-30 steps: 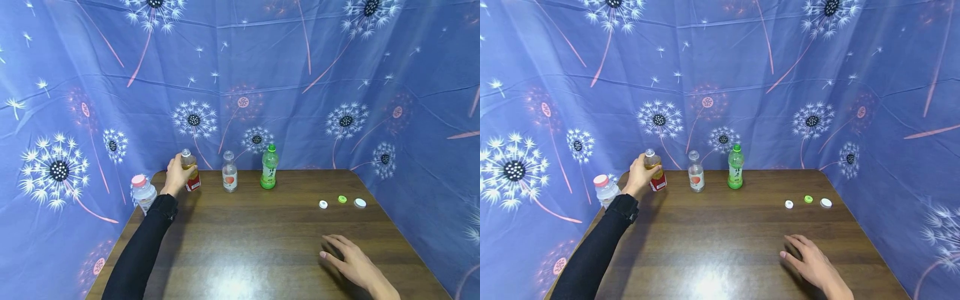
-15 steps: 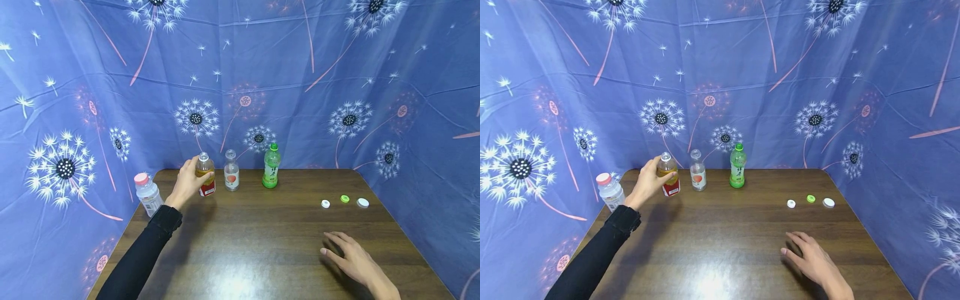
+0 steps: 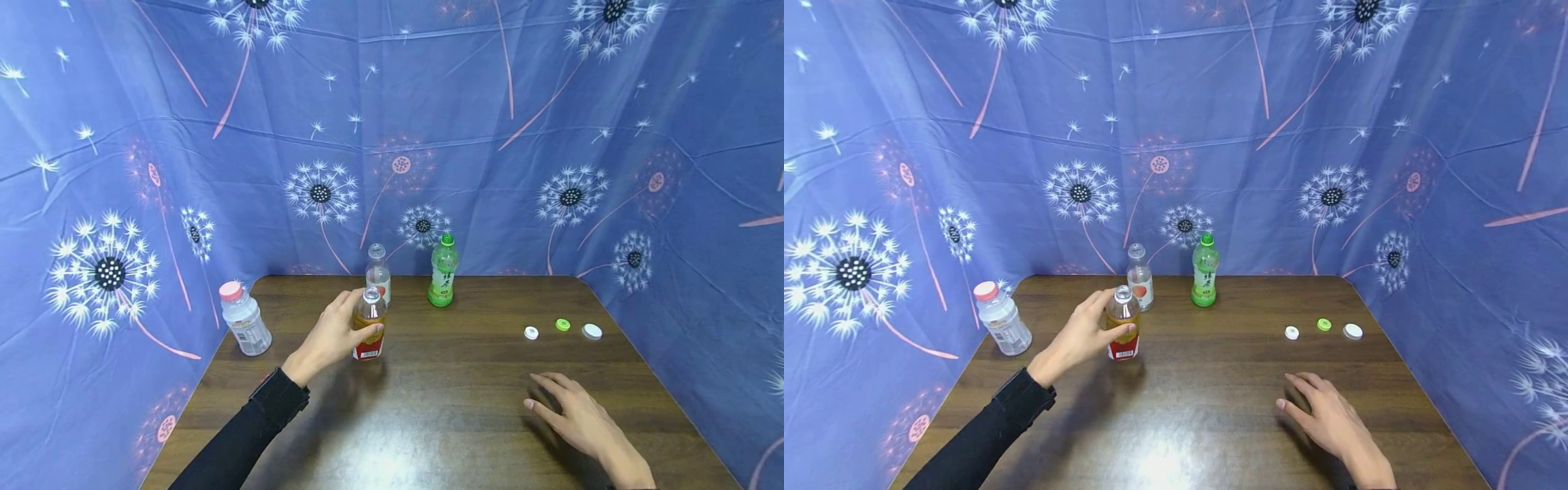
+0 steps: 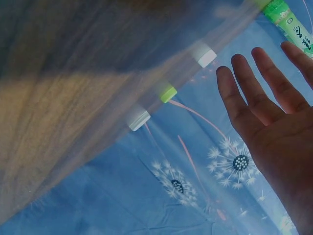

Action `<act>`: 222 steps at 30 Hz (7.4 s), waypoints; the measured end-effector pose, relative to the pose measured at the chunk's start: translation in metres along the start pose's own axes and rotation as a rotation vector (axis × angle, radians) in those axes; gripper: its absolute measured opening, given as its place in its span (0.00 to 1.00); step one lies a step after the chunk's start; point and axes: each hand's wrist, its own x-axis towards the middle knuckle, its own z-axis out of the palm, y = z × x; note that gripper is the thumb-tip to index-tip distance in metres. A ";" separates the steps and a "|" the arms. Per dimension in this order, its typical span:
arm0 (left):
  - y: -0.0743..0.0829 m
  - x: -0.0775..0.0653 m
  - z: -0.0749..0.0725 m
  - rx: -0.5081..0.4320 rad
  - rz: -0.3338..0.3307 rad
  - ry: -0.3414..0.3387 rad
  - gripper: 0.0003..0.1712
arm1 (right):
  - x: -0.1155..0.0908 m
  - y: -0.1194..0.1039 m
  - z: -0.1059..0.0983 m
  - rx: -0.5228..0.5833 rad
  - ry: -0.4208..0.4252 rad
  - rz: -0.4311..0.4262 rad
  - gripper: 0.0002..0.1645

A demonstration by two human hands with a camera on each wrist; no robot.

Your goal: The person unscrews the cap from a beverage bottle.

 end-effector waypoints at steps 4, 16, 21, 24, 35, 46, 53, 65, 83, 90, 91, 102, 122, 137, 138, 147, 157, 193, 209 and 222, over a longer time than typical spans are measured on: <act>0.012 -0.006 0.003 -0.027 0.054 -0.011 0.41 | 0.001 -0.002 0.001 0.007 0.004 -0.010 0.38; 0.041 -0.029 0.023 -0.164 0.101 -0.101 0.42 | 0.010 -0.007 0.002 0.013 -0.005 -0.018 0.38; 0.048 -0.041 0.043 -0.209 0.142 -0.139 0.41 | 0.018 -0.010 0.000 0.007 -0.012 -0.022 0.39; 0.051 -0.047 0.055 -0.206 0.167 -0.158 0.41 | 0.022 -0.012 -0.001 0.009 -0.028 -0.009 0.40; 0.054 -0.058 0.073 -0.225 0.176 -0.242 0.41 | 0.032 -0.008 0.001 0.002 0.004 -0.034 0.40; 0.053 -0.057 0.076 -0.256 0.224 -0.282 0.40 | 0.044 -0.002 -0.001 -0.016 -0.004 -0.026 0.41; 0.050 -0.059 0.080 -0.343 0.157 -0.311 0.39 | 0.066 0.009 -0.002 -0.006 0.008 -0.028 0.38; 0.046 -0.063 0.086 -0.356 0.167 -0.292 0.38 | 0.119 0.026 -0.005 -0.039 -0.034 -0.050 0.32; 0.049 -0.067 0.089 -0.398 0.171 -0.267 0.37 | 0.148 0.048 0.019 -0.087 -0.039 0.053 0.22; 0.048 -0.067 0.090 -0.397 0.165 -0.253 0.38 | 0.151 0.055 0.028 -0.125 -0.049 0.024 0.20; 0.048 -0.068 0.090 -0.387 0.169 -0.249 0.39 | 0.151 0.056 0.029 -0.123 -0.045 0.023 0.20; 0.049 -0.068 0.093 -0.377 0.193 -0.229 0.39 | 0.152 0.060 0.029 -0.121 -0.057 0.063 0.12; 0.048 -0.070 0.095 -0.420 0.147 -0.243 0.38 | 0.136 0.032 0.009 -0.025 0.139 0.029 0.20; 0.048 -0.071 0.096 -0.376 0.173 -0.217 0.39 | 0.109 -0.055 -0.026 0.084 0.525 -0.311 0.15; 0.048 -0.071 0.096 -0.383 0.169 -0.220 0.39 | 0.107 -0.062 -0.029 0.085 0.538 -0.337 0.15; 0.049 -0.071 0.096 -0.421 0.154 -0.233 0.40 | 0.089 -0.118 -0.049 0.152 0.522 -0.514 0.17; 0.048 -0.070 0.096 -0.432 0.163 -0.239 0.39 | 0.070 -0.163 -0.059 0.234 0.383 -0.672 0.19; 0.049 -0.073 0.095 -0.415 0.160 -0.252 0.38 | 0.067 -0.185 -0.030 0.067 0.265 -0.716 0.13; 0.047 -0.073 0.096 -0.427 0.182 -0.225 0.36 | 0.068 -0.179 -0.051 0.155 0.019 -0.759 0.26; 0.046 -0.073 0.098 -0.434 0.196 -0.227 0.39 | 0.073 -0.175 -0.055 0.150 -0.050 -0.857 0.19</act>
